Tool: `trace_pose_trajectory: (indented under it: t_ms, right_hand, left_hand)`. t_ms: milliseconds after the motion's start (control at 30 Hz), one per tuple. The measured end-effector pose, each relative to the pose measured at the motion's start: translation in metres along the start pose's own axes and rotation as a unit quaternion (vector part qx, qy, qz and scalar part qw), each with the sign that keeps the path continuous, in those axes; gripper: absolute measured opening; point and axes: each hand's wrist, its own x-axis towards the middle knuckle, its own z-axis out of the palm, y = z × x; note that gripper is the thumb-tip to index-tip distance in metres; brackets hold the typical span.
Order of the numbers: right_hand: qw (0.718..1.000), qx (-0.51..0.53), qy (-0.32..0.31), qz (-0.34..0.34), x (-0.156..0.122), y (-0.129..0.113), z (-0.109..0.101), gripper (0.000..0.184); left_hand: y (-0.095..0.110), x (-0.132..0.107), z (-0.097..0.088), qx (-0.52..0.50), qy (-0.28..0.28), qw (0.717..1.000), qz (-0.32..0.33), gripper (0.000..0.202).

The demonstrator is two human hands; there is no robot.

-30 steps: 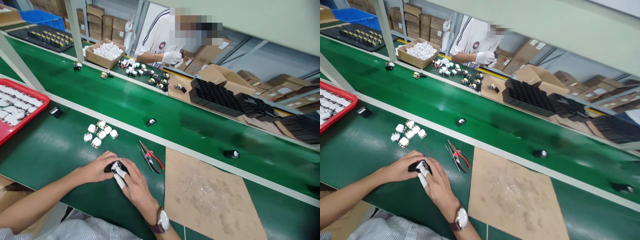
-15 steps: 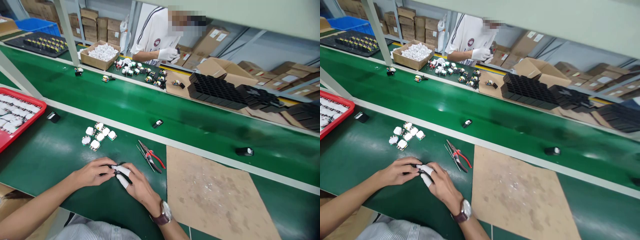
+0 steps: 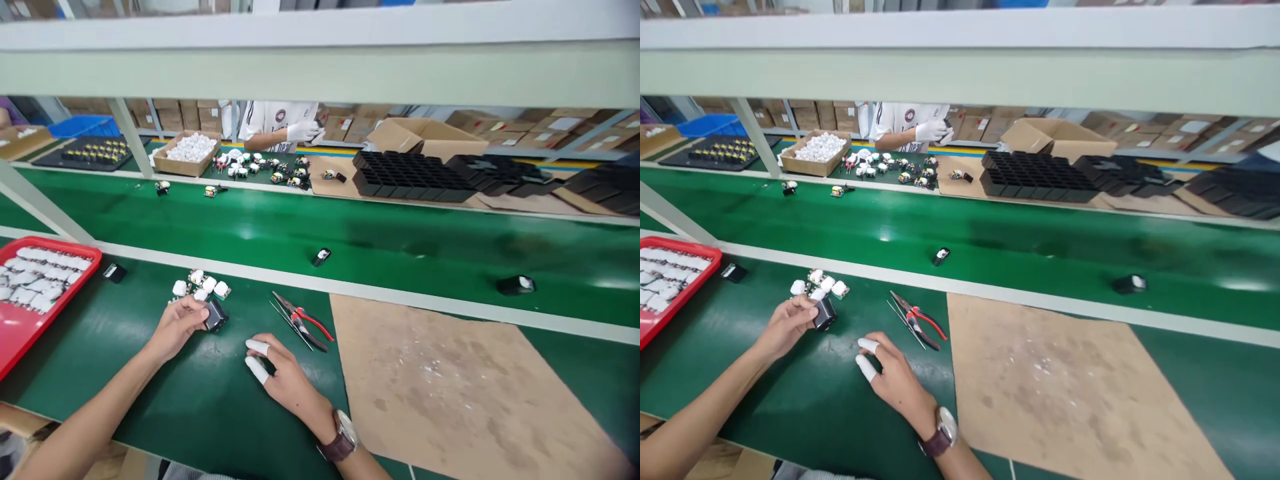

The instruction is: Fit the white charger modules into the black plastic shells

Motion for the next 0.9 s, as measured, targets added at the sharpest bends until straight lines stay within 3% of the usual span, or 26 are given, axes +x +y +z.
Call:
trace_pose_trajectory:
  t_ms: [100, 267, 333, 400, 533, 733, 800, 900]
  right_hand:
    - [0.998, 0.052, 0.019, -0.009, 0.003, 0.005, 0.001, 0.023]
    - [0.996, 0.074, 0.033, -0.023, 0.003, 0.015, 0.000, 0.021]
    - [0.996, 0.073, 0.033, -0.032, 0.001, 0.019, 0.001, 0.021]
    - [0.996, 0.071, 0.033, -0.038, -0.001, 0.023, 0.002, 0.021]
    - [0.997, 0.063, 0.023, -0.033, -0.003, 0.026, 0.003, 0.022]
    - [1.000, 0.002, 0.006, -0.010, 0.005, 0.015, -0.001, 0.030]
    - [0.997, -0.068, -0.006, -0.020, 0.020, 0.011, -0.001, 0.033]
    - [0.977, -0.209, -0.005, -0.046, 0.059, 0.013, 0.007, 0.038]
  left_hand:
    - [0.007, 0.057, -0.021, 0.148, 0.060, 0.985, 0.072, 0.043]
    - [0.011, 0.159, -0.051, 0.295, 0.143, 0.941, 0.083, 0.028]
    - [0.010, 0.180, -0.058, 0.341, 0.154, 0.924, 0.079, 0.025]
    - [0.008, 0.186, -0.063, 0.375, 0.154, 0.910, 0.082, 0.028]
    - [0.004, 0.158, -0.083, 0.411, 0.160, 0.891, 0.107, 0.028]
    - [0.006, 0.062, -0.136, 0.397, 0.164, 0.898, 0.099, 0.040]
    - [0.003, 0.030, -0.142, 0.386, 0.132, 0.908, 0.092, 0.043]
    - [-0.005, -0.007, -0.131, 0.385, 0.065, 0.916, 0.088, 0.042]
